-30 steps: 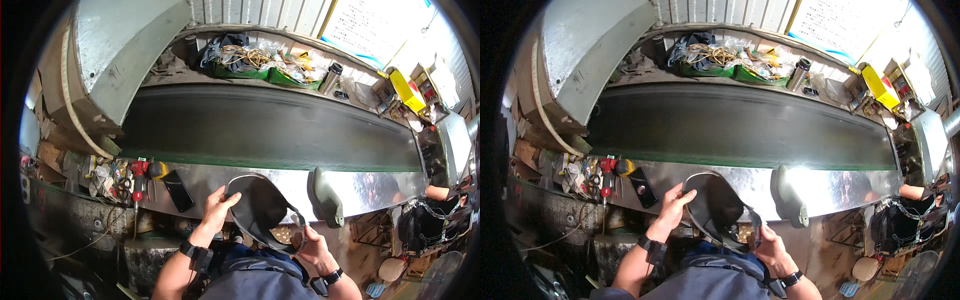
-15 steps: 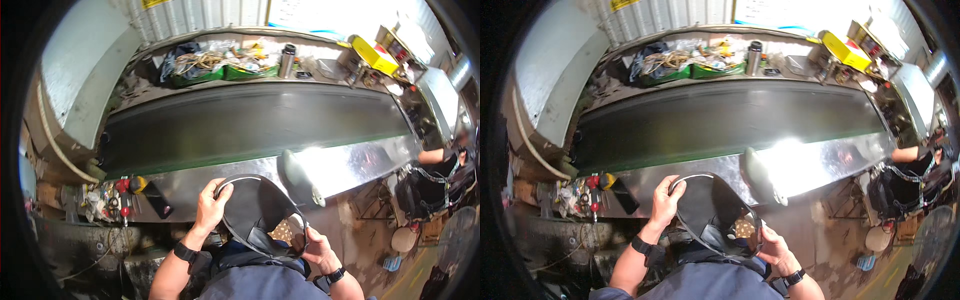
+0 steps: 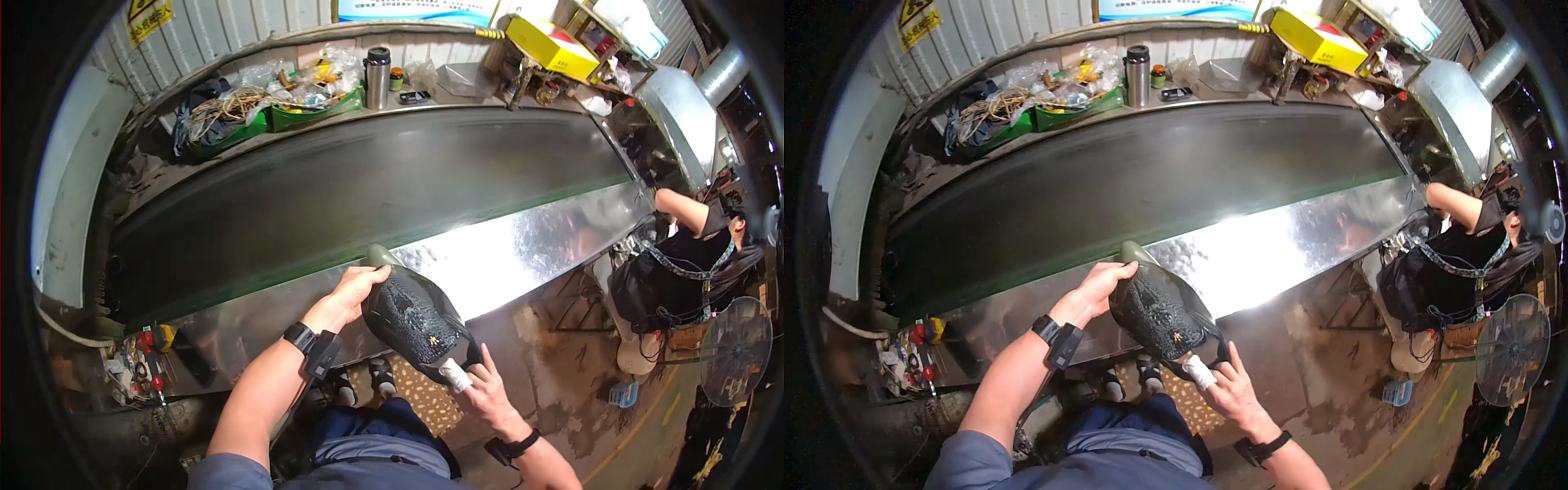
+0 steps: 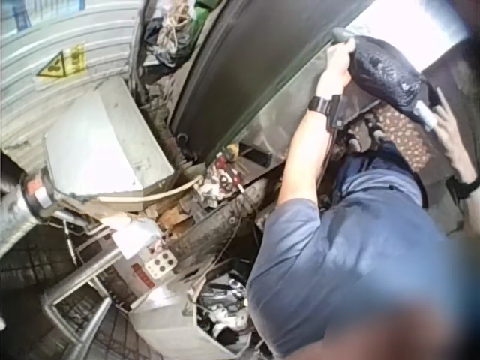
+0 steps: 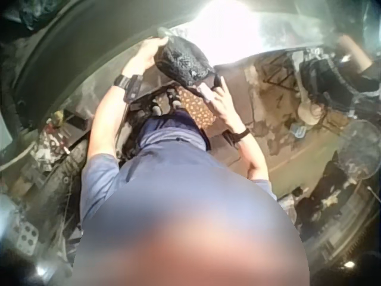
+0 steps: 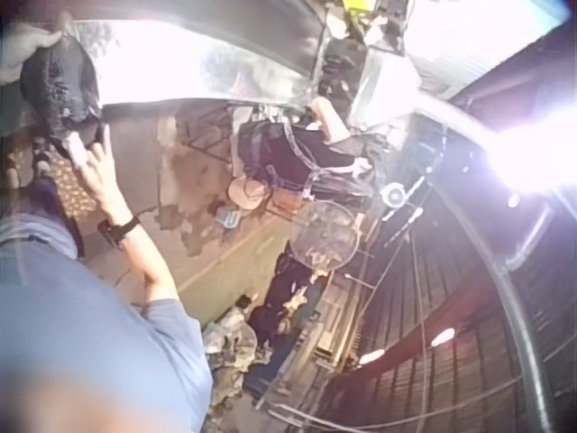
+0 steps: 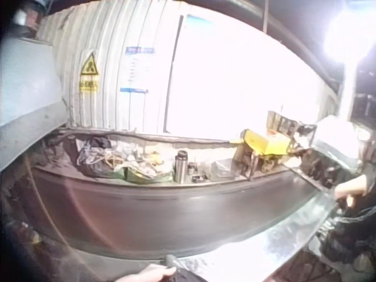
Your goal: The recorder uses a toe-lasting machine to shape and bond the front portion of leather shoes onto lasts.
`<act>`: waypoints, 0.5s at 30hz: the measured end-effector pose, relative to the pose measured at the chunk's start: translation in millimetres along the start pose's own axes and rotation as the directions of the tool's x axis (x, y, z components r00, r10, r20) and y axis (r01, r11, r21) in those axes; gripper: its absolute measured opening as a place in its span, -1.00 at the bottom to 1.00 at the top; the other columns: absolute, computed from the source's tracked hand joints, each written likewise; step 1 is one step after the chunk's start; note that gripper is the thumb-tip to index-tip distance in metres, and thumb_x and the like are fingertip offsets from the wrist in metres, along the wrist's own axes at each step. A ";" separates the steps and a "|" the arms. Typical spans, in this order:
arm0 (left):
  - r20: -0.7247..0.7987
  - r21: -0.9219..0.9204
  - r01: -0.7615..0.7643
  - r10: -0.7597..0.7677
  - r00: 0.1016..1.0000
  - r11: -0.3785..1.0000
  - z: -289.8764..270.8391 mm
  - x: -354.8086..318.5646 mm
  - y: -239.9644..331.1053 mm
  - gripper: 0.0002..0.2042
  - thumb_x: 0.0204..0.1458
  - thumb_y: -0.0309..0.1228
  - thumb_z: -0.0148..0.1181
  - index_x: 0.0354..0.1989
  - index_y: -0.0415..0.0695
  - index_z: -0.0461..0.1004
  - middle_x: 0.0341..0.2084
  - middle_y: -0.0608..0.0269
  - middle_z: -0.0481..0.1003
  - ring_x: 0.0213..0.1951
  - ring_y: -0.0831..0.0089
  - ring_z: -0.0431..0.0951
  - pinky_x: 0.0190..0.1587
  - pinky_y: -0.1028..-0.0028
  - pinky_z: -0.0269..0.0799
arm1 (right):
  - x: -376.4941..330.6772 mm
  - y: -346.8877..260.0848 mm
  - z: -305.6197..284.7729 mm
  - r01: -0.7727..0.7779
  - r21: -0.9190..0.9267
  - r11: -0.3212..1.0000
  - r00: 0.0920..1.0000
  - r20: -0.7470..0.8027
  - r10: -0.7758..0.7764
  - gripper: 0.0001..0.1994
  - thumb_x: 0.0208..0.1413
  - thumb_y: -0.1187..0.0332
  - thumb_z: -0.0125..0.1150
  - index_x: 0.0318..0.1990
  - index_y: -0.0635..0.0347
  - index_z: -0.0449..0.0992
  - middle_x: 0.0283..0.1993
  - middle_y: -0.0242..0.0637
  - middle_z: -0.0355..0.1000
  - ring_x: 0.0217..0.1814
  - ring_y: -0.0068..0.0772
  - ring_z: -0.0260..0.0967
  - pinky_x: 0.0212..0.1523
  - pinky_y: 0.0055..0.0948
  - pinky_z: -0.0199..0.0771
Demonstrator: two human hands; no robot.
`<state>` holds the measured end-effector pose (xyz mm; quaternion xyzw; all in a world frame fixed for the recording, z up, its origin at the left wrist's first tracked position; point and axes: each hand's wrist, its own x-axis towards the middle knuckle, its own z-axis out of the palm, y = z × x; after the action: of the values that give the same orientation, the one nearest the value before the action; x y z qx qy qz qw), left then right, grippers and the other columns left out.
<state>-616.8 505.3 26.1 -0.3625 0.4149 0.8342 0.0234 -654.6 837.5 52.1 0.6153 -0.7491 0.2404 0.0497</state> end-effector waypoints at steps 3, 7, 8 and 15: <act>-0.200 0.316 -0.109 0.179 0.963 0.942 2.7 33.1 -7.0 -0.71 0.14 -0.28 0.32 -0.18 -0.32 0.62 -0.26 0.10 0.62 -0.25 0.34 0.62 -0.14 0.32 0.52 | -14.2 21.2 38.5 -0.087 0.044 0.995 0.996 0.004 0.087 -0.60 -0.15 0.49 0.37 -0.05 0.17 0.60 -0.35 -0.30 0.40 -0.20 -0.22 0.41 0.41 0.25 0.19; -0.403 0.568 -0.101 0.384 0.831 0.817 2.1 75.0 -5.3 -0.69 0.11 -0.21 0.34 -0.21 -0.26 0.65 -0.25 0.06 0.61 -0.15 0.25 0.59 -0.04 0.29 0.45 | 2.9 43.8 81.6 -0.221 0.450 0.865 0.913 -0.217 0.346 -0.17 -0.24 0.47 0.62 0.28 0.24 0.35 0.33 0.01 0.14 0.32 0.07 0.21 0.45 -0.09 0.15; -0.472 0.618 -0.074 0.444 0.761 0.783 1.7 83.0 -6.7 -0.69 0.11 -0.18 0.33 -0.21 -0.23 0.66 -0.24 0.03 0.59 -0.09 0.20 0.58 0.01 0.26 0.42 | 10.9 49.1 90.4 -0.288 0.611 0.737 0.856 -0.180 0.484 0.16 -0.32 0.34 0.73 0.45 0.30 0.02 0.46 0.07 -0.01 0.48 0.08 0.04 0.46 -0.17 0.09; -0.448 0.804 0.000 0.606 0.657 0.594 -2.8 75.5 -24.8 -0.65 0.19 -0.11 0.19 -0.22 -0.19 0.65 -0.27 -0.05 0.64 -0.16 0.05 0.64 -0.04 0.18 0.48 | 9.8 46.0 89.9 -0.469 0.708 0.529 0.835 0.159 0.527 0.18 -0.18 0.34 0.65 0.50 0.36 -0.15 0.47 0.05 0.07 0.45 -0.14 0.18 0.39 -0.27 0.20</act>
<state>-662.3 499.8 -38.8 -0.5162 0.7553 0.3782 -0.1413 -680.5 796.7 -37.0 0.3346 -0.7334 0.5413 -0.2390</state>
